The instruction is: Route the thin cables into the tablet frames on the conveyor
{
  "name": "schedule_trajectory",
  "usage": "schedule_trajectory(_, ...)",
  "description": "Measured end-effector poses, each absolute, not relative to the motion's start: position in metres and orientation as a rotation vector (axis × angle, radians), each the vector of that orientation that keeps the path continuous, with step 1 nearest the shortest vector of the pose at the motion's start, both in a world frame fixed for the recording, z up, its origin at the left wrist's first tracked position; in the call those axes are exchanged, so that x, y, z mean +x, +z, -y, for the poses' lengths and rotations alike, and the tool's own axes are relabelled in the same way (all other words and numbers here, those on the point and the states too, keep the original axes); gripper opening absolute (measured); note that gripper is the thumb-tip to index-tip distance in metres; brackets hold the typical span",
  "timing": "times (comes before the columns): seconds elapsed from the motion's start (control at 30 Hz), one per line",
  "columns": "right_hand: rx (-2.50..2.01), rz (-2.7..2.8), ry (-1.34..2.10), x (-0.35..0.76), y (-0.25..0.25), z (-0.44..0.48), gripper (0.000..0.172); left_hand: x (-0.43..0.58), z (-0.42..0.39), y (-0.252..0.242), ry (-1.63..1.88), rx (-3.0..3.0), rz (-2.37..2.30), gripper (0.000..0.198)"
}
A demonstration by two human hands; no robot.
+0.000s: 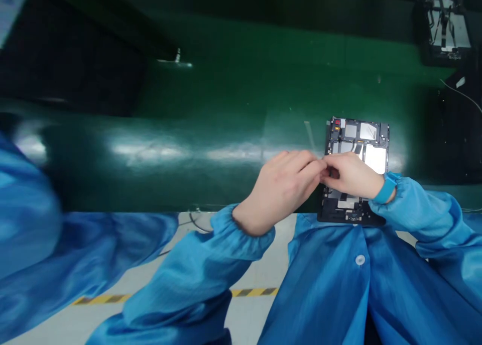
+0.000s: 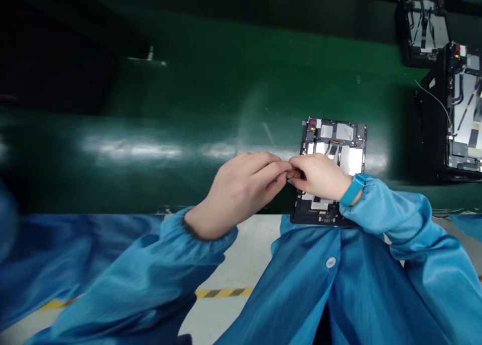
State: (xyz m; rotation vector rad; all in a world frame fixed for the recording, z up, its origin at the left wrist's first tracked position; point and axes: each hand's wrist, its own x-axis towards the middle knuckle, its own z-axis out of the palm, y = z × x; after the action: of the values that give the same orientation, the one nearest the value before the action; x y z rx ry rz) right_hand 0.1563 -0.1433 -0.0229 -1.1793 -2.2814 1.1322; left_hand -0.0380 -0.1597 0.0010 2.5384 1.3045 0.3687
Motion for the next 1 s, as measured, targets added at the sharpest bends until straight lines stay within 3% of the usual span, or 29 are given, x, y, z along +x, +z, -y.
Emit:
schedule_trajectory(0.07,-1.142,2.31,1.113,0.163,-0.025,0.144,0.015,-0.034,0.162,-0.001,0.552,2.423,-1.374,0.031)
schedule_trajectory(0.13,-1.101,2.331,1.113,0.174,-0.025,0.146,0.016,-0.032,0.165,-0.011,0.72,2.2,-1.513,0.049)
schedule_trajectory(0.23,-1.067,2.371,1.094,0.189,-0.026,0.147,0.017,-0.031,0.17,-0.033,0.74,1.817,-1.493,0.064)
schedule_trajectory(0.4,-0.976,2.438,0.89,0.186,-0.035,0.137,0.015,-0.029,0.175,-0.048,0.577,1.495,-1.204,0.048)
schedule_trajectory(0.63,-0.969,2.502,0.832,0.18,-0.042,0.119,0.018,-0.024,0.172,-0.044,0.551,1.35,-1.19,0.034)
schedule_trajectory(1.0,-0.926,2.439,0.865,0.182,-0.046,0.113,0.017,-0.017,0.165,-0.046,0.576,1.079,-1.265,0.03)
